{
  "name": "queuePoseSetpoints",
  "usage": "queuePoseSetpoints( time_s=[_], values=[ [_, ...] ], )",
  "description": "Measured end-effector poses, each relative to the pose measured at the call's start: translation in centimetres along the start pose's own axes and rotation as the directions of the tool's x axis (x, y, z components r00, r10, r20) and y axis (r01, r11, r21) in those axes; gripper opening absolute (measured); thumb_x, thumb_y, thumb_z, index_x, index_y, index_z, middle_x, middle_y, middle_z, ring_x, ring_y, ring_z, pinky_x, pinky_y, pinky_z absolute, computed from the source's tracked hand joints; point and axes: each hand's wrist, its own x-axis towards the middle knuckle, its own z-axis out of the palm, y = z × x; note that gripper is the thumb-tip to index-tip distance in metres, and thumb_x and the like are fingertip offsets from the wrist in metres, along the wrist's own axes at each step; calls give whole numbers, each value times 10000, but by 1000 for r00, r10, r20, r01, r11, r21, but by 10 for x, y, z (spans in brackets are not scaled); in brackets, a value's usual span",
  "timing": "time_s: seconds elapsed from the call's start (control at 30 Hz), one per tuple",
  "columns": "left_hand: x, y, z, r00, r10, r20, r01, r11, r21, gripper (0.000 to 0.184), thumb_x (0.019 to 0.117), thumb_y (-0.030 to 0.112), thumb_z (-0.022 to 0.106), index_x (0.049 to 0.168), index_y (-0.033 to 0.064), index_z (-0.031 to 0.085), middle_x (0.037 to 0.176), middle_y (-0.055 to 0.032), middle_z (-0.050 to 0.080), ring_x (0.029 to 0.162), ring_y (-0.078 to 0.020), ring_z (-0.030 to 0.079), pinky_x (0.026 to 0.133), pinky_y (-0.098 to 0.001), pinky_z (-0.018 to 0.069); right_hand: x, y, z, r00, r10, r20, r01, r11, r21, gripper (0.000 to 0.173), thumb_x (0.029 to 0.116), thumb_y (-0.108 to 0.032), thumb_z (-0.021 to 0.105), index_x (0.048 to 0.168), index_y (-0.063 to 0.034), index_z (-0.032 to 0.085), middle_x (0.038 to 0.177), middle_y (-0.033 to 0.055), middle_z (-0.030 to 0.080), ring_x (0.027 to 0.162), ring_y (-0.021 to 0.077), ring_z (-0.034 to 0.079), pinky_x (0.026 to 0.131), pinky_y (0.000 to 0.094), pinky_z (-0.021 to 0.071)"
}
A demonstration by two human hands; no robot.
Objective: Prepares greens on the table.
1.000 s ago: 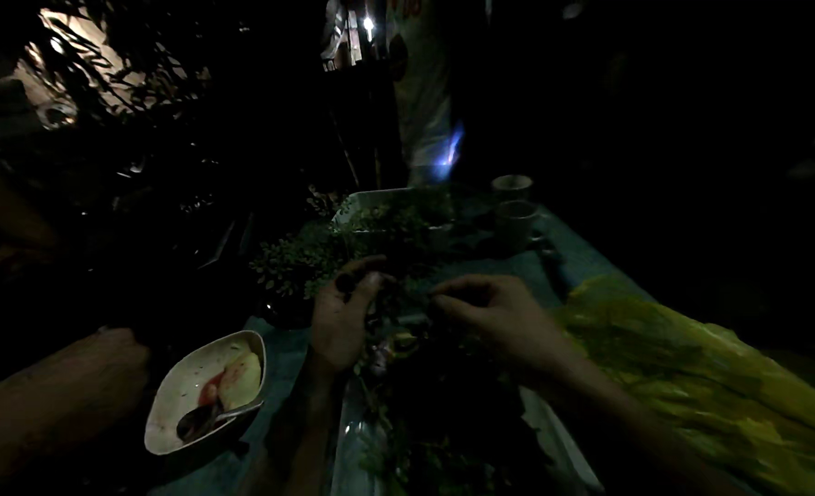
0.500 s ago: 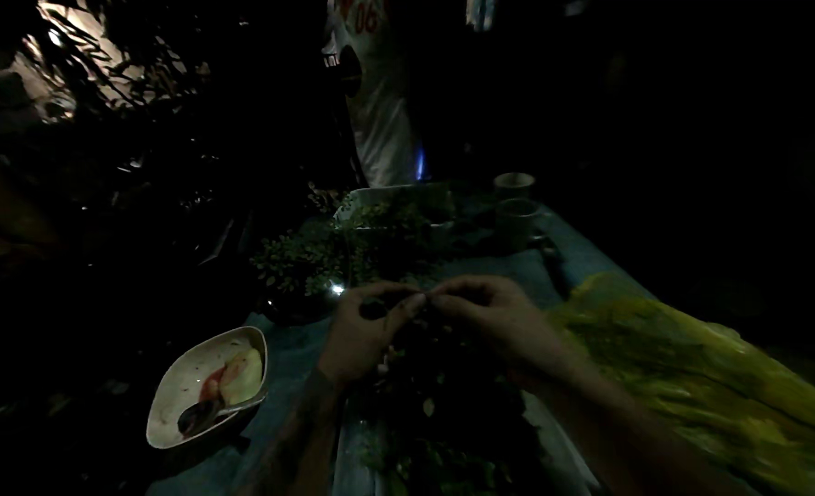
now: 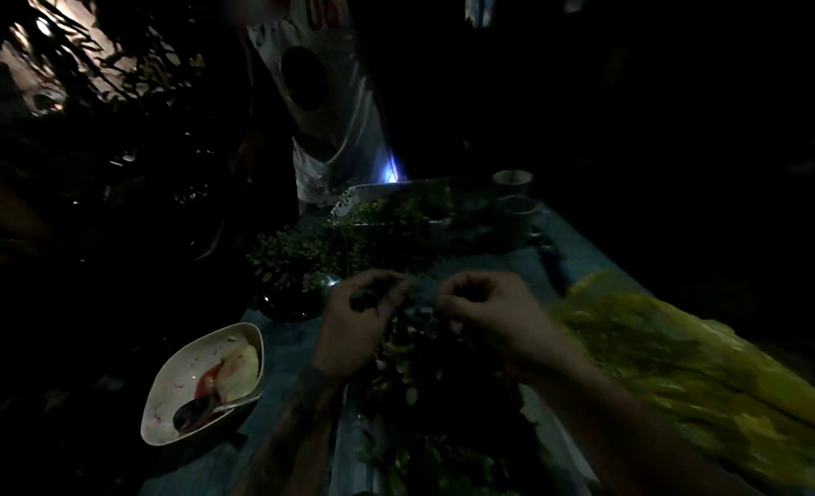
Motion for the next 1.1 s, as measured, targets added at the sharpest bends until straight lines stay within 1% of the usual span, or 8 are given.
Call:
queuePoseSetpoints(
  time_s=[0.13,0.27,0.37,0.47,0.67,0.83,0.97,1.1],
  values=[
    [3,-4,-9,998,9,-63,-7,1000,20,104,988,171,683,1062,126,740,914,30,742,749,-56,678,650,-206,565,-2,-5,-8,999,-34,12,34,999,-14,27,891,-40,737,913,-46,723,762,66,666,622,116,612,555,235,536],
    [3,-7,-8,996,-72,-53,66,993,-98,96,980,179,693,1032,133,760,871,26,730,684,-52,639,607,-194,533,-8,-14,-22,972,-87,218,152,942,-299,80,858,-193,800,912,-142,768,777,2,709,660,102,656,577,244,565],
    [1,-5,-6,985,-167,-32,161,975,-156,107,974,213,704,1024,144,769,841,9,708,641,-66,610,562,-212,520,-7,-12,-20,979,-179,101,205,890,-408,91,889,-281,779,901,-191,773,761,-42,711,643,83,656,556,247,561],
    [1,-3,-1,973,-229,8,224,942,-249,125,978,210,699,1041,128,769,817,-16,693,605,-72,585,532,-209,504,-5,-7,-11,965,-261,-9,237,891,-386,78,872,-236,797,926,-187,767,807,-48,730,679,90,680,572,259,585],
    [-1,-4,1,982,-155,106,184,905,-383,166,1014,192,630,1076,108,758,890,-42,727,700,-75,645,607,-209,547,-7,-2,6,983,-179,51,186,949,-255,140,919,-161,774,1058,-168,754,870,-12,732,671,103,670,568,242,577],
    [3,-8,-12,964,-50,261,170,871,-461,327,1033,271,570,1304,120,676,950,8,703,717,-19,621,619,-164,534,-4,-5,-5,981,58,185,-68,997,47,123,984,-131,675,1065,-75,749,853,51,695,707,100,644,629,237,560],
    [2,-11,-18,946,43,322,107,895,-433,292,1001,329,620,1197,150,741,1048,21,734,806,-17,655,679,-178,553,1,-2,-15,941,98,325,-139,985,105,176,990,-229,650,1054,-119,771,877,12,710,719,51,643,607,204,543],
    [4,-19,-20,896,243,373,-50,887,-458,280,1015,376,611,1045,137,754,1070,14,702,881,-37,639,739,-195,544,1,-1,-19,891,90,444,-174,973,153,200,997,-269,598,1032,-158,761,874,-35,696,752,32,655,660,200,571]
  ],
)
